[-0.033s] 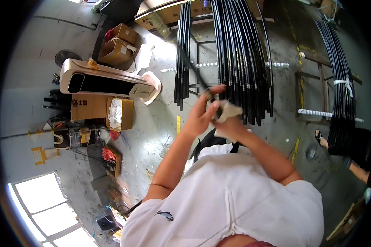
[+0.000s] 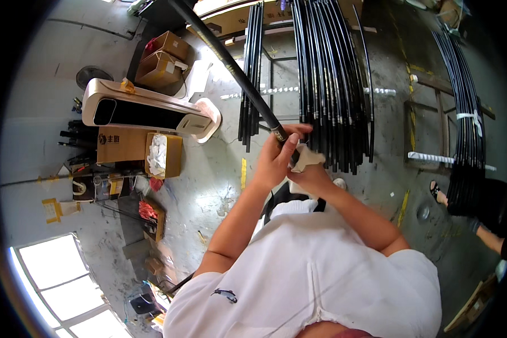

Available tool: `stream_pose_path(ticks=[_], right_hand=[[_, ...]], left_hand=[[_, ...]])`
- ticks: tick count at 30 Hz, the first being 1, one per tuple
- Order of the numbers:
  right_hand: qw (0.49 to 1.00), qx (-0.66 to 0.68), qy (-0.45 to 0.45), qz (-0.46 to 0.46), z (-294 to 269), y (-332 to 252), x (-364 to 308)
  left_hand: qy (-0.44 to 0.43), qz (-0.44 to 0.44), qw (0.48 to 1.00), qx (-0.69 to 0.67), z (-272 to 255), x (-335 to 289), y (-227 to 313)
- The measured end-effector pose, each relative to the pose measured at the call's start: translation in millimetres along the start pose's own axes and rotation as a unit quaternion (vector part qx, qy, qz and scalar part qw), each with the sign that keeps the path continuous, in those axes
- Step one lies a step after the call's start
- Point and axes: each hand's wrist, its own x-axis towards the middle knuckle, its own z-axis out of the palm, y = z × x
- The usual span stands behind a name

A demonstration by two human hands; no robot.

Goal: The person wipes down several long black poles with a cloth and then secures a bundle of them using a white strap.

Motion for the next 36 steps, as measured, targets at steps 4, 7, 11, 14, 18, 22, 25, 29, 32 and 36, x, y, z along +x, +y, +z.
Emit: stream_pose_path(ticks=[4, 7, 11, 14, 18, 22, 25, 29, 32, 36], right_hand=[[0.976, 0.033, -0.154, 0.151, 16, 15, -16], [0.991, 0.023, -0.082, 0.106, 21, 68, -42], [0.961, 0.065, 0.050, 0.263, -3, 98, -62], [0.924, 0.121, 0.123, 0.340, -24, 93, -68], [0.906, 0.106, 0.189, 0.364, -37, 92, -89], [0.858, 0.110, 0.230, 0.447, -28, 89, -113], [0.817, 0.142, 0.279, 0.485, -17, 72, -116], [0.788, 0.151, 0.330, 0.498, -3, 69, -122], [0.789, 0.152, 0.325, 0.499, 10, 68, -119], [0.791, 0.182, 0.295, 0.504, 24, 66, -98]], left_hand=[[0.157, -0.001, 0.982, -0.107, -13, 15, 10], [0.252, 0.001, 0.963, -0.092, -58, 40, 3], [0.295, -0.049, 0.954, 0.019, -79, 47, -66], [0.292, -0.061, 0.942, 0.151, -91, 33, -180], [0.271, -0.135, 0.917, 0.261, -79, 33, -275], [0.246, -0.215, 0.905, 0.272, -71, 52, -329], [0.233, -0.246, 0.902, 0.266, -72, 70, -358], [0.197, -0.216, 0.927, 0.237, -83, 88, -387], [0.144, -0.167, 0.947, 0.235, -97, 95, -401], [0.146, -0.139, 0.920, 0.336, -116, 94, -404]])
